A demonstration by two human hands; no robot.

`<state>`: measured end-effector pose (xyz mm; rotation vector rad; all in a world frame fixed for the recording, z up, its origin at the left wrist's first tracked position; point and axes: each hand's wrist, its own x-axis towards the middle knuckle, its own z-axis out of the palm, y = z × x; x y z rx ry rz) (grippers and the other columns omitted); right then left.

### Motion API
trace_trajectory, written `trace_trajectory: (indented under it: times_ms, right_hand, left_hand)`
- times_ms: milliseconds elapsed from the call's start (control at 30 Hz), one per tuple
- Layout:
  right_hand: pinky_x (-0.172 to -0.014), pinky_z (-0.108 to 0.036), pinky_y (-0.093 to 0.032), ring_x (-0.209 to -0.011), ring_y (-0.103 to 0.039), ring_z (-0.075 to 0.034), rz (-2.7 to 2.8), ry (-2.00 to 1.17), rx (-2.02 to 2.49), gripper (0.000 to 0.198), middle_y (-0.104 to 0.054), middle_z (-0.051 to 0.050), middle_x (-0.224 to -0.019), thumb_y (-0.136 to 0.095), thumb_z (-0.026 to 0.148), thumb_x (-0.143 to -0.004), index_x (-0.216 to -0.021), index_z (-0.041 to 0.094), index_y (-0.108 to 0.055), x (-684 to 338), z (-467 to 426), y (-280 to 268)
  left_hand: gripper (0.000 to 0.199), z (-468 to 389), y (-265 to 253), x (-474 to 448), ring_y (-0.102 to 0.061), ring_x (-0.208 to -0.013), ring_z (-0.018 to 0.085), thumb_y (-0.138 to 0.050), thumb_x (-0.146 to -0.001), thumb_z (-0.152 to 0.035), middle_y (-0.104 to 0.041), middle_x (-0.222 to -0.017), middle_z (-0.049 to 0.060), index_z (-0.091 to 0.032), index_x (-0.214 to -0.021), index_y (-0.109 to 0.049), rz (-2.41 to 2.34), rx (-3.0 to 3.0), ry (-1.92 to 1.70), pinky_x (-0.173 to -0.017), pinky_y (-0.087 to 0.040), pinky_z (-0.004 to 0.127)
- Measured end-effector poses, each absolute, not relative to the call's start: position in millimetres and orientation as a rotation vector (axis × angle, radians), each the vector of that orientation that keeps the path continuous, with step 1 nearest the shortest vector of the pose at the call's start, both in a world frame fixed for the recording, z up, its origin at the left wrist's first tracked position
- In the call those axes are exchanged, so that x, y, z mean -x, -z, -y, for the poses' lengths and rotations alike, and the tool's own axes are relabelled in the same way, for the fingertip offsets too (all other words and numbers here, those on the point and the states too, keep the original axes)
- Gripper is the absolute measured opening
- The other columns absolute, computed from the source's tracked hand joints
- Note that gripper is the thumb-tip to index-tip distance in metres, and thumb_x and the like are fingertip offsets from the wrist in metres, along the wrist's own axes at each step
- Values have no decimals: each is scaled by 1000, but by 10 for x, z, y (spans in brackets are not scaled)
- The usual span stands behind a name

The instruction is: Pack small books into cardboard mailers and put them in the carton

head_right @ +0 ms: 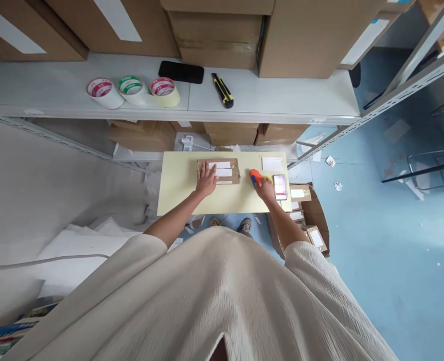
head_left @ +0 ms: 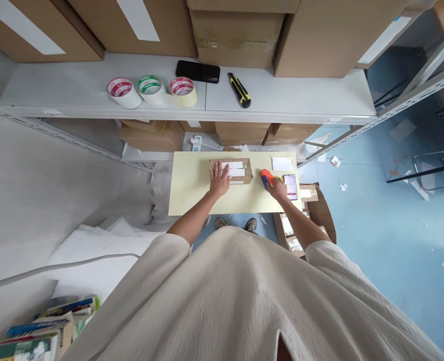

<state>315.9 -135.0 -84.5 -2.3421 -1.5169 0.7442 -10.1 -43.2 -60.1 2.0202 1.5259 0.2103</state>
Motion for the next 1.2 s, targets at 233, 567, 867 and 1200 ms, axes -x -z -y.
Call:
trace_trajectory:
  times_ms: [233,567,867,1200]
  right_hand:
    - [-113,-67,-58,-126,-79,-43,1574,-876,2518,41,-83,-18,-121,-61,55,-107,-131,28,-80,-3192,1411,1002]
    - [-119,-64,-53,-138,-69,-46,1462,-861,2503,52,-81,-25,-134,-53,48,-106,-141,16,-75,-3376,1340,746]
    - [-78,-40,-60,-95,-69,-30,1152,-1167,1979,49,-75,-10,-100,-67,71,-89,-105,25,-65,-3507,971,42]
    - [-71,-33,-59,-93,-69,-24,1711,-1189,2007,71,-77,-7,-112,-104,48,-67,-118,24,-62,-2763,679,-372]
  left_hand:
    - [74,444,575,71,-7,-187,41,-47,-115,-36,-14,-200,21,-22,-187,-39,-1553,-2002,-104,-145,-2,77]
    - [75,462,607,148,-8,-187,40,-52,-113,-38,-16,-200,18,-25,-187,-42,-1533,-2024,-125,-145,-6,76]
    - [74,762,511,134,-12,-186,40,-50,-114,-35,-17,-199,19,-21,-186,-43,-1530,-2141,-73,-146,-15,70]
    - [71,857,458,115,-19,-185,40,-61,-109,-33,-25,-198,19,-26,-179,-54,-1524,-2054,-178,-144,-15,73]
